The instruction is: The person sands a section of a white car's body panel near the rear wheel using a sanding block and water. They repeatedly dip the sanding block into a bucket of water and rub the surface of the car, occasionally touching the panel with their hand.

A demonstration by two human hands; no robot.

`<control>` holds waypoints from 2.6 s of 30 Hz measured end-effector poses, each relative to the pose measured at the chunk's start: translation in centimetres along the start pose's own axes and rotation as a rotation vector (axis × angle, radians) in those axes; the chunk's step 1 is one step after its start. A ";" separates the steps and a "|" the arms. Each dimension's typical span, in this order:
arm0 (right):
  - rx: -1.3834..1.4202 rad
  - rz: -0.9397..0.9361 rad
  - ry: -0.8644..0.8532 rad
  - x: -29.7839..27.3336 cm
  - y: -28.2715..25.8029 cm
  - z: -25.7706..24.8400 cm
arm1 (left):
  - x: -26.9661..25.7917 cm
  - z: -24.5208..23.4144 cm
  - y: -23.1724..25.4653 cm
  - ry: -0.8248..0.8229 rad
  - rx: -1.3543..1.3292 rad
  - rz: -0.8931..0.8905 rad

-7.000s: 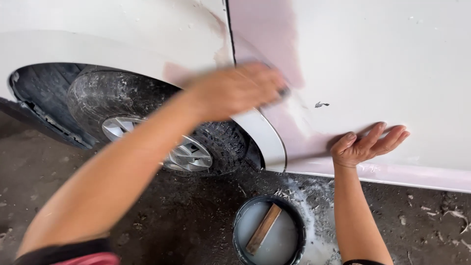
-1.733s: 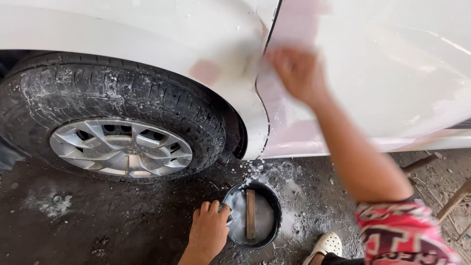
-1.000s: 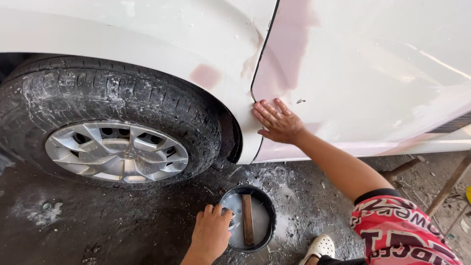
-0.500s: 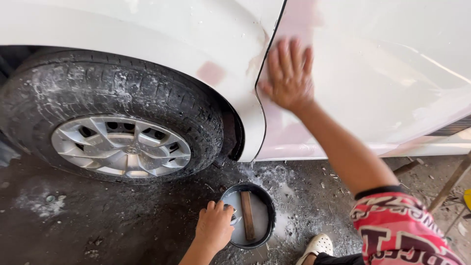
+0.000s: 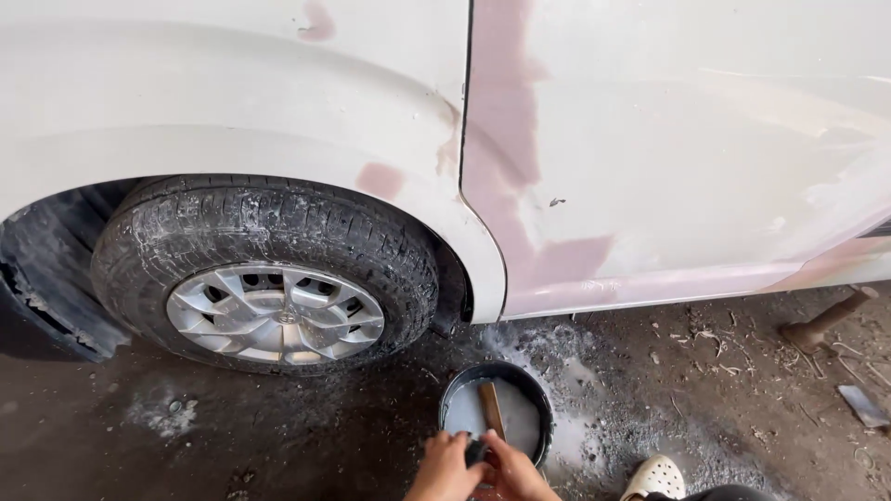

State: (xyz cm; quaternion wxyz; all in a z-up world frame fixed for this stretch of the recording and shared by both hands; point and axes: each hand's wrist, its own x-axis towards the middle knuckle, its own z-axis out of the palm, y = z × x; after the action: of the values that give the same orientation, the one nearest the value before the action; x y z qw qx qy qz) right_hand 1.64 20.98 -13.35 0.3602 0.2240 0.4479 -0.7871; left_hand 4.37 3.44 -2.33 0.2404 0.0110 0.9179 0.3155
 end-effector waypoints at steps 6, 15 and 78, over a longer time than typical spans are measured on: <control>0.148 0.030 0.081 -2.5 0.0 -2.3 | 5.2 9.0 -2.7 0.119 -0.447 0.206; -0.212 -0.287 0.065 0.7 5.4 -7.1 | 6.8 9.8 -4.6 -0.185 -0.930 -0.222; -1.875 -0.288 0.034 -15.1 -18.7 1.8 | 26.3 22.7 -10.6 0.074 -0.158 -0.552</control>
State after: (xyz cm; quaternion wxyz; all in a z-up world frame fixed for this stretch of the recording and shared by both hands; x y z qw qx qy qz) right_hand -3.05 31.31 7.91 0.2864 -0.2027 0.9259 -0.1399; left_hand -7.35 12.49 -35.49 0.2835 -0.2698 0.8669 0.3088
